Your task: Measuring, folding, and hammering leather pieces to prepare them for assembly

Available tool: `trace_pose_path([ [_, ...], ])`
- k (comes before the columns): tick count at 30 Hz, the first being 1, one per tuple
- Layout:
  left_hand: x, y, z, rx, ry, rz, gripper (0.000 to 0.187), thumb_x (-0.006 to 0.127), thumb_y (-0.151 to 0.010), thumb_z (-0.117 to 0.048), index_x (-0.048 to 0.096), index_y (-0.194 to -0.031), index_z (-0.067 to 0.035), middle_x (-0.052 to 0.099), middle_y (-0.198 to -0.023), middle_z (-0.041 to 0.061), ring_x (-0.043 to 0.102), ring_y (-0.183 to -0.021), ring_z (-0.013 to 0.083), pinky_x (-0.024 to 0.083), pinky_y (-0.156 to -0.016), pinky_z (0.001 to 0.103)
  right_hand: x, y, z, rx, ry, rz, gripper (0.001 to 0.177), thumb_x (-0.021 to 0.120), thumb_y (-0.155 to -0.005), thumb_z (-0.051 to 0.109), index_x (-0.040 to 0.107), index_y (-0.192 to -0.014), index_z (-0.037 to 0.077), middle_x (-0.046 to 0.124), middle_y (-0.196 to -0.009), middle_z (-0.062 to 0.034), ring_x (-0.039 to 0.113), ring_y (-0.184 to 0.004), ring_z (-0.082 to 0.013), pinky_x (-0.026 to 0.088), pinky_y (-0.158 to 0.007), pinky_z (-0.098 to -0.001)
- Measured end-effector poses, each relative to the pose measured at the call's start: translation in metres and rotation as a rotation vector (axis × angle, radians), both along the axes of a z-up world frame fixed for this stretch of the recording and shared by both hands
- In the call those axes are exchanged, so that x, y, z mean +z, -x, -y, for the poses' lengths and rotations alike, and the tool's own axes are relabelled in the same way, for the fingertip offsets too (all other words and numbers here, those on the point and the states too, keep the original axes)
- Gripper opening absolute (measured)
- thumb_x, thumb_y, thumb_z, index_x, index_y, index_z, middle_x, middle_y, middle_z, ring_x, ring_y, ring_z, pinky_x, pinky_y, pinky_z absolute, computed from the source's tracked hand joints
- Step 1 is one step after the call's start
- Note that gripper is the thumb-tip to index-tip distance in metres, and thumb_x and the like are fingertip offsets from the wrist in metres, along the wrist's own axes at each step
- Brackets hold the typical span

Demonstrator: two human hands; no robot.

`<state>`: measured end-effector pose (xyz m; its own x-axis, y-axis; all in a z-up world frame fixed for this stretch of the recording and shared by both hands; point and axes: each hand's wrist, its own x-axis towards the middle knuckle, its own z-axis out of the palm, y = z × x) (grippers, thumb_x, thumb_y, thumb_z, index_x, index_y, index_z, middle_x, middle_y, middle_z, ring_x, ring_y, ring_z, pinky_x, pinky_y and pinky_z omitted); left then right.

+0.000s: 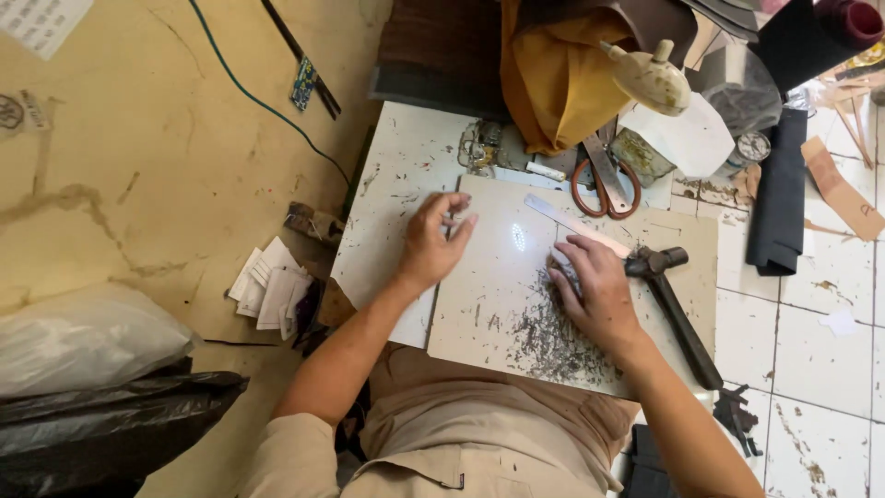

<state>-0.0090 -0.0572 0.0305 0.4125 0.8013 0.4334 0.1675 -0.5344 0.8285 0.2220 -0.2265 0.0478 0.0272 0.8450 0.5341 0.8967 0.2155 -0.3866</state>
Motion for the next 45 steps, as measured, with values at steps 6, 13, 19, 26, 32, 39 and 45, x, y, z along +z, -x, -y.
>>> trace_pose_path([
  [6, -0.015, -0.02, -0.076, 0.214, -0.081, 0.054, 0.027, 0.08, -0.084, -0.006, 0.067, -0.107, 0.0, 0.066, -0.094, 0.018, 0.072, -0.089, 0.0387, 0.064, -0.065, 0.038, -0.021, 0.013, -0.007, -0.037, -0.018, 0.11, 0.034, 0.072, -0.094, 0.029, 0.07, -0.125, 0.014, 0.067, -0.121, -0.0106, 0.065, -0.111, -0.0323, 0.049, -0.092, -0.0432],
  [13, -0.052, -0.066, -0.118, 0.339, -0.174, 0.068, 0.028, 0.078, -0.083, -0.013, 0.068, -0.108, -0.005, 0.068, -0.09, 0.013, 0.073, -0.083, 0.032, 0.062, -0.064, 0.039, -0.017, 0.018, -0.008, -0.069, -0.017, 0.146, 0.027, 0.071, -0.096, 0.027, 0.071, -0.12, 0.014, 0.068, -0.118, -0.0106, 0.066, -0.112, -0.0321, 0.05, -0.092, -0.0427],
  [19, -0.062, -0.069, -0.119, 0.34, -0.159, 0.081, 0.029, 0.076, -0.086, -0.016, 0.068, -0.114, -0.011, 0.073, -0.086, 0.01, 0.073, -0.079, 0.0305, 0.06, -0.069, 0.041, -0.002, 0.019, -0.014, -0.046, -0.034, 0.117, 0.03, 0.074, -0.092, 0.022, 0.071, -0.12, 0.014, 0.07, -0.117, -0.0094, 0.069, -0.109, -0.0297, 0.053, -0.089, -0.0412],
  [26, -0.045, -0.063, -0.11, 0.323, -0.076, 0.1, 0.027, 0.077, -0.085, -0.016, 0.071, -0.112, -0.014, 0.075, -0.085, 0.005, 0.074, -0.077, 0.0241, 0.059, -0.066, 0.035, 0.111, -0.03, -0.02, 0.002, -0.37, 0.046, 0.032, 0.08, -0.085, 0.0, 0.077, -0.117, 0.003, 0.073, -0.11, -0.0172, 0.07, -0.094, -0.0353, 0.056, -0.079, -0.0441],
  [32, -0.032, -0.058, -0.107, 0.248, 0.087, 0.026, 0.026, 0.067, -0.094, -0.021, 0.066, -0.118, -0.011, 0.075, -0.095, 0.005, 0.071, -0.082, 0.0218, 0.058, -0.069, 0.036, 0.225, -0.081, -0.063, 0.036, -0.448, 0.148, 0.004, 0.067, -0.118, -0.02, 0.069, -0.114, -0.019, 0.071, -0.108, -0.0327, 0.066, -0.093, -0.0382, 0.053, -0.082, -0.0456],
  [39, -0.039, -0.033, -0.16, 0.661, -0.224, 0.005, 0.032, 0.07, -0.087, -0.017, 0.064, -0.116, -0.006, 0.066, -0.113, 0.013, 0.057, -0.107, 0.0344, 0.044, -0.094, 0.049, 0.247, -0.111, -0.131, 0.072, -0.115, 0.205, 0.008, 0.076, -0.127, -0.015, 0.077, -0.134, -0.017, 0.073, -0.119, -0.0262, 0.067, -0.093, -0.0291, 0.054, -0.08, -0.0359],
  [45, -0.032, -0.026, -0.21, 0.934, 0.015, -0.266, 0.052, 0.069, -0.09, -0.032, 0.055, -0.13, -0.002, 0.058, -0.133, 0.022, 0.048, -0.128, 0.042, 0.038, -0.105, 0.058, 0.248, -0.112, -0.178, 0.14, -0.044, 0.593, 0.02, 0.082, -0.117, 0.012, 0.081, -0.131, -0.002, 0.079, -0.119, -0.0166, 0.074, -0.1, -0.0311, 0.06, -0.084, -0.0422],
])
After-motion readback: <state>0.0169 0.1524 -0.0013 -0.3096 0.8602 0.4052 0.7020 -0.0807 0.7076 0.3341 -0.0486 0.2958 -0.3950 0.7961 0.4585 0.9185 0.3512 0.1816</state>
